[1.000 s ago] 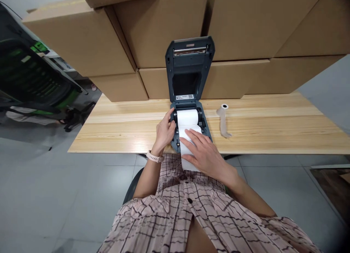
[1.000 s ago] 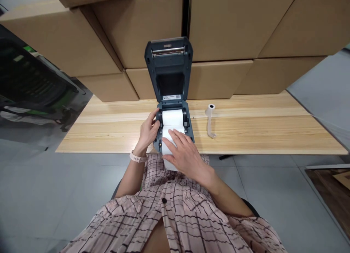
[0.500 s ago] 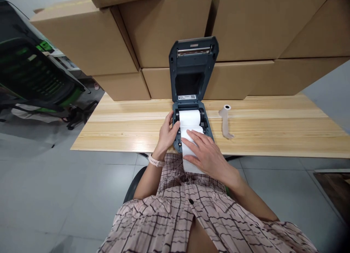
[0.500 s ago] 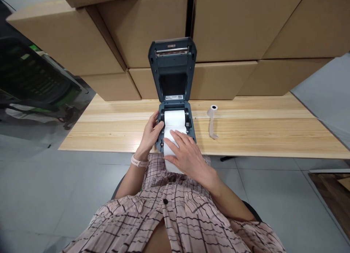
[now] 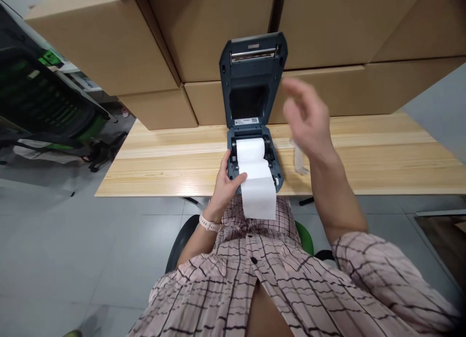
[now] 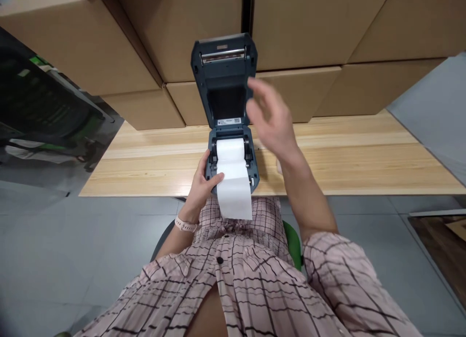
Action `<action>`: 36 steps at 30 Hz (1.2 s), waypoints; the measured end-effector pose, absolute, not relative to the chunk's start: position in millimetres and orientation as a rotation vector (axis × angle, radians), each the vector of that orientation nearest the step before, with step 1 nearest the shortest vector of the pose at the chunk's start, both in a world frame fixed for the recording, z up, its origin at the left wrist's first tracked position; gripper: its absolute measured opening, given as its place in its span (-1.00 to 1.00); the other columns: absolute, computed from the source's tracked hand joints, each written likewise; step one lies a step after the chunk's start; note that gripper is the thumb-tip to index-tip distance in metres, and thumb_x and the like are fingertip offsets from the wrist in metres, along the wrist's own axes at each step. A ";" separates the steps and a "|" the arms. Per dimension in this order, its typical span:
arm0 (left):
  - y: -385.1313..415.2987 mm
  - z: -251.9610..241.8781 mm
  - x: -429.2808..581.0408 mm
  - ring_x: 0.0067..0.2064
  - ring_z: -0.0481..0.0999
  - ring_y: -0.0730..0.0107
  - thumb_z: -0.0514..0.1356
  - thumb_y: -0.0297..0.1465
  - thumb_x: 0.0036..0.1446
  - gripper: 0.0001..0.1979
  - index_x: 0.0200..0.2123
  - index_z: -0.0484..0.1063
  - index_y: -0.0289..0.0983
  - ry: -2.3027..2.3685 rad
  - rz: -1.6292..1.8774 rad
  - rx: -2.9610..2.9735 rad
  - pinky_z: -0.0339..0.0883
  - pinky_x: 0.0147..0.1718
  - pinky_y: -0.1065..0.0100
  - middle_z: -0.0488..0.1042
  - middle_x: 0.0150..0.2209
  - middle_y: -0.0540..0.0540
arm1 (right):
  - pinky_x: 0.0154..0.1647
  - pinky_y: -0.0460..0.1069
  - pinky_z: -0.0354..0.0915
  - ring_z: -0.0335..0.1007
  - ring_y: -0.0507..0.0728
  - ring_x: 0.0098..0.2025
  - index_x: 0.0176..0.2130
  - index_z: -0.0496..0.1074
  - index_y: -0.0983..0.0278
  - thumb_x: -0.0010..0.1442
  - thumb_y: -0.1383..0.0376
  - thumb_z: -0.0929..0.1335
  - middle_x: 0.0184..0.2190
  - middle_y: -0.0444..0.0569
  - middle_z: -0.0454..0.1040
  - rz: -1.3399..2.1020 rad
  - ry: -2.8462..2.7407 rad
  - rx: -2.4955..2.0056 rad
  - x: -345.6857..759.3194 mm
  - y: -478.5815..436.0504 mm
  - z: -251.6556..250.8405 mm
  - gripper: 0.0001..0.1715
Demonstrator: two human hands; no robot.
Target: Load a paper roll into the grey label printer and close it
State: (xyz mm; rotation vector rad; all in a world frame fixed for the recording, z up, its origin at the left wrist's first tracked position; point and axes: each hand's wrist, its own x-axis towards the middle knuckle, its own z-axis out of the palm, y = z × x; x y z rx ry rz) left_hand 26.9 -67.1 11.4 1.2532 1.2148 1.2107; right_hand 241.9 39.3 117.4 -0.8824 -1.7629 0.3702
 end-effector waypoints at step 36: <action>-85.5 13.0 -14.1 0.64 -0.11 -0.05 0.33 0.11 0.23 -0.02 0.56 -0.09 0.19 1.123 1.346 1.116 -0.12 0.57 -0.15 -0.01 0.62 -0.06 | 0.34 0.32 0.45 0.41 0.29 0.38 0.37 0.38 0.02 0.52 0.24 0.17 0.28 -0.03 0.51 -0.090 -1.719 -0.631 232.0 -46.5 7.1 -0.46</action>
